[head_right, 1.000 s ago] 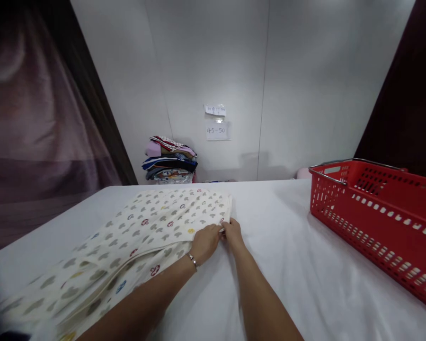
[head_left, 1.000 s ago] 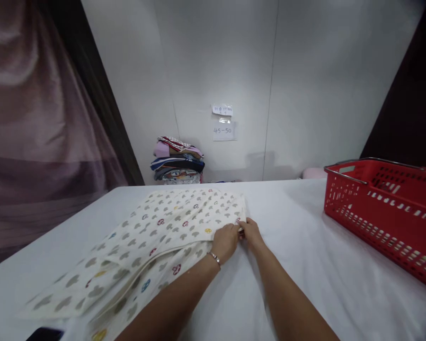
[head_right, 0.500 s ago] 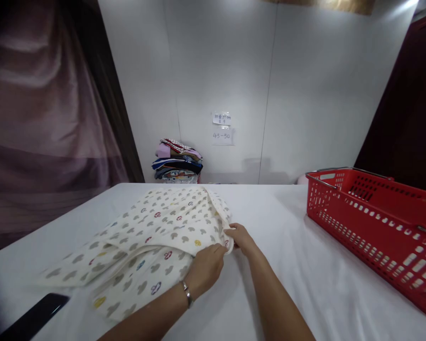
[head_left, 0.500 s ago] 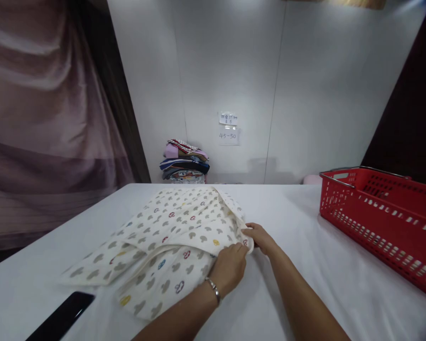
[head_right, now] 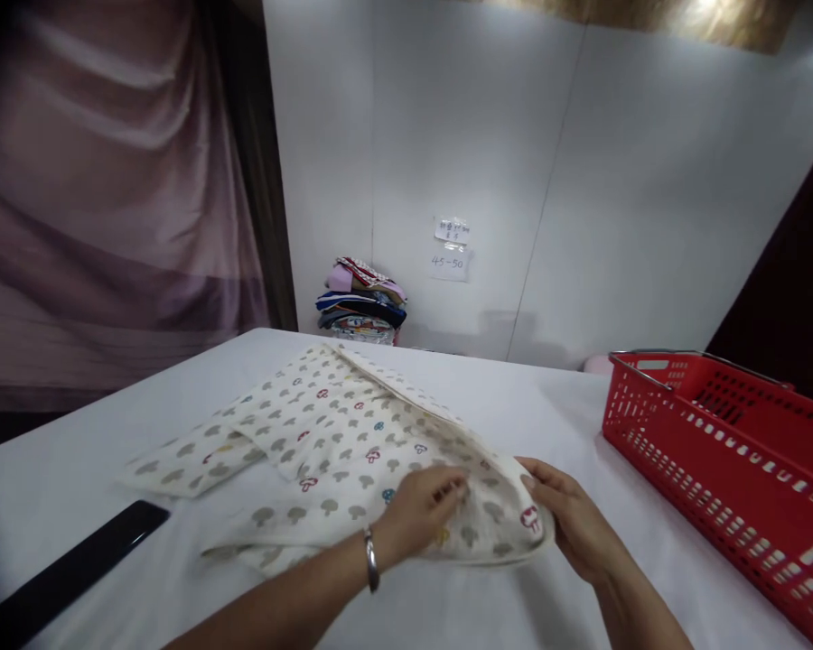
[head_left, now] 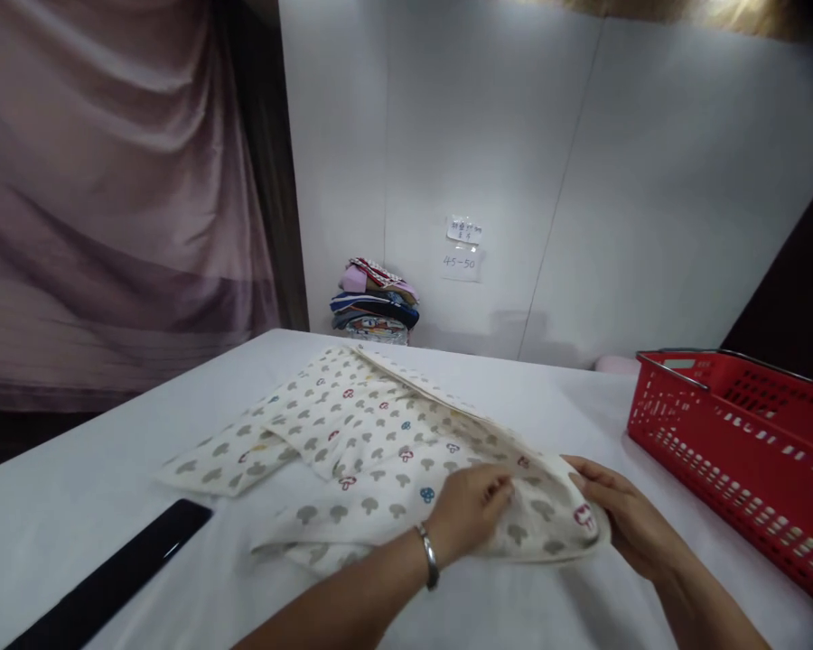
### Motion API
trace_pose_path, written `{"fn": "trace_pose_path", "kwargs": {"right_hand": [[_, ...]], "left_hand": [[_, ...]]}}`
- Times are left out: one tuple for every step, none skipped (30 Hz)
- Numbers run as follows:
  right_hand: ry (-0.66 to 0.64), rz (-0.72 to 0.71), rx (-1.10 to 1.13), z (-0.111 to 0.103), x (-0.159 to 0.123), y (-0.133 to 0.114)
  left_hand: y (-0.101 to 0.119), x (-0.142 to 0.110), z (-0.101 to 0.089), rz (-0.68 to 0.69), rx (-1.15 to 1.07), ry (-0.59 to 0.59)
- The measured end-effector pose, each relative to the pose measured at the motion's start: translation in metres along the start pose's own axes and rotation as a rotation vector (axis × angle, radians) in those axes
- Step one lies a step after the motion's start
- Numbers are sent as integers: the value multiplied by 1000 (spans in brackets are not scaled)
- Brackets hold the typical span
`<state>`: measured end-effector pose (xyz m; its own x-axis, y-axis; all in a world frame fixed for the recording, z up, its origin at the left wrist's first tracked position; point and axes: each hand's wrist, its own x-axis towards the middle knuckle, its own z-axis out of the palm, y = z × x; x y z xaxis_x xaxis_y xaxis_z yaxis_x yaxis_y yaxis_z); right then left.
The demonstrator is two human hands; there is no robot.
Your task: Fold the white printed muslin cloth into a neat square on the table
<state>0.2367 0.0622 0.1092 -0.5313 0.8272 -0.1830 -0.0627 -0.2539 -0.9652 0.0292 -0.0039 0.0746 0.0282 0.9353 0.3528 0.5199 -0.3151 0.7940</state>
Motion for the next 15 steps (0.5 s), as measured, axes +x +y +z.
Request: {"fn": "trace_pose_path", "kwargs": {"right_hand": [[26,11,-6,-4,-9,-2],[52,20,-17,-6,-17,-3],[77,27,-29,-8,-24,-4],[97,34,-41,-10,-30,-4],[111,42,-50,-11,-36,-4],[119,52,-56,-12,-41,-2],[124,65,-59,-12,-45,0],[127,79,-62,-13,-48,2],[131,91,-65,-13,-51,4],[139,100,-70,-13,-54,7],[149,106,-76,-13,-57,9],[161,110,-82,-12,-59,10],[172,112,-88,-12,-62,11],[179,116,-94,-10,-64,12],[184,121,-100,-8,-66,12]], "left_hand": [[-10,5,-9,-101,-82,54],[-21,11,-18,-235,-198,104],[-32,16,-28,-390,-345,191],[-43,20,-38,-497,-492,261],[-52,23,-47,-569,-639,315],[-60,24,-54,-616,-772,376],[-67,24,-61,-647,-887,412],[-73,24,-66,-673,-980,442],[-77,23,-69,-702,-1049,466],[-81,22,-70,-734,-1097,482],[-85,21,-70,-765,-1130,494],[-88,21,-69,-787,-1157,503],[-90,21,-67,-801,-1180,504],[-92,23,-65,-807,-1200,501],[-94,26,-63,-804,-1218,497]]}}
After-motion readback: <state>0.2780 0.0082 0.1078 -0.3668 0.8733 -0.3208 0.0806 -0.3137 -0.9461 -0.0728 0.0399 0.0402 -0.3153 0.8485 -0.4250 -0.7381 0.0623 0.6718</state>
